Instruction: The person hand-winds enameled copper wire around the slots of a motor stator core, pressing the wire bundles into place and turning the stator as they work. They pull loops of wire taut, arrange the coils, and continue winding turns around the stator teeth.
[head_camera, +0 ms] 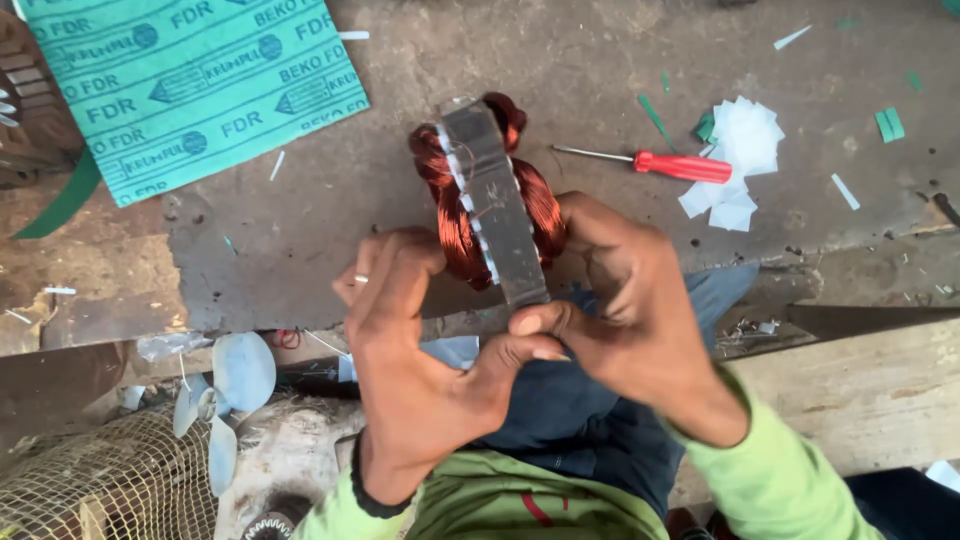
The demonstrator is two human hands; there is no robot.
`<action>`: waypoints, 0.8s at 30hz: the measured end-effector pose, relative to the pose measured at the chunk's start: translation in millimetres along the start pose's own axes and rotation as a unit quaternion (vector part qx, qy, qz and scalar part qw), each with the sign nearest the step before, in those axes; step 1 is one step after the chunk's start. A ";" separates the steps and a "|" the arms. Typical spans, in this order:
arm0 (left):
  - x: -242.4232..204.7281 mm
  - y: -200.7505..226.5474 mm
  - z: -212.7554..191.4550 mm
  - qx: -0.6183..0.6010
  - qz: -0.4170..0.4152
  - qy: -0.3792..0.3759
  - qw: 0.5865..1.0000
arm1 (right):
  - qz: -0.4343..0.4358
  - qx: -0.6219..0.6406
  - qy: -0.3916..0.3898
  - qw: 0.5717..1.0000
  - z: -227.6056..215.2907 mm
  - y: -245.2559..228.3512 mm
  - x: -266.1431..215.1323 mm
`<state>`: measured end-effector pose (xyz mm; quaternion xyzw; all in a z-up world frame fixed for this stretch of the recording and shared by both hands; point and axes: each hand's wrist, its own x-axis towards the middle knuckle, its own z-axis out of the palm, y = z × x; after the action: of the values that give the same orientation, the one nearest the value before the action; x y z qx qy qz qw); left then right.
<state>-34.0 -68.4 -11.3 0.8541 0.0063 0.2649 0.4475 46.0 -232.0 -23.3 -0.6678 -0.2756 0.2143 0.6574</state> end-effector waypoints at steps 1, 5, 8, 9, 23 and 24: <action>-7.7 -5.8 8.6 0.032 -0.019 0.051 0.998 | -0.021 -0.013 0.039 0.999 5.6 2.8 -2.9; -26.5 -10.5 18.2 0.011 -0.047 0.067 0.997 | -0.059 -0.048 0.111 0.991 16.4 9.3 -7.2; -33.2 -16.3 9.8 0.034 -0.030 0.071 0.996 | -0.072 -0.099 0.121 0.985 12.0 10.2 -11.1; -30.1 -20.4 3.4 -0.025 -0.004 0.031 0.999 | -0.122 -0.150 0.101 0.976 7.3 6.8 -8.1; 43.0 -50.0 11.1 -0.334 -0.046 -0.064 0.939 | -0.319 -0.598 0.148 0.720 -72.6 -35.6 3.2; 36.5 -56.3 9.0 -0.314 -0.030 -0.061 0.947 | -0.278 -0.600 0.153 0.734 -72.0 -32.6 8.1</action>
<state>14.3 -32.5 -42.3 0.6846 -0.0786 0.1868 0.7002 96.0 -282.0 13.0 -0.8413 -0.4155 -0.2930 0.1838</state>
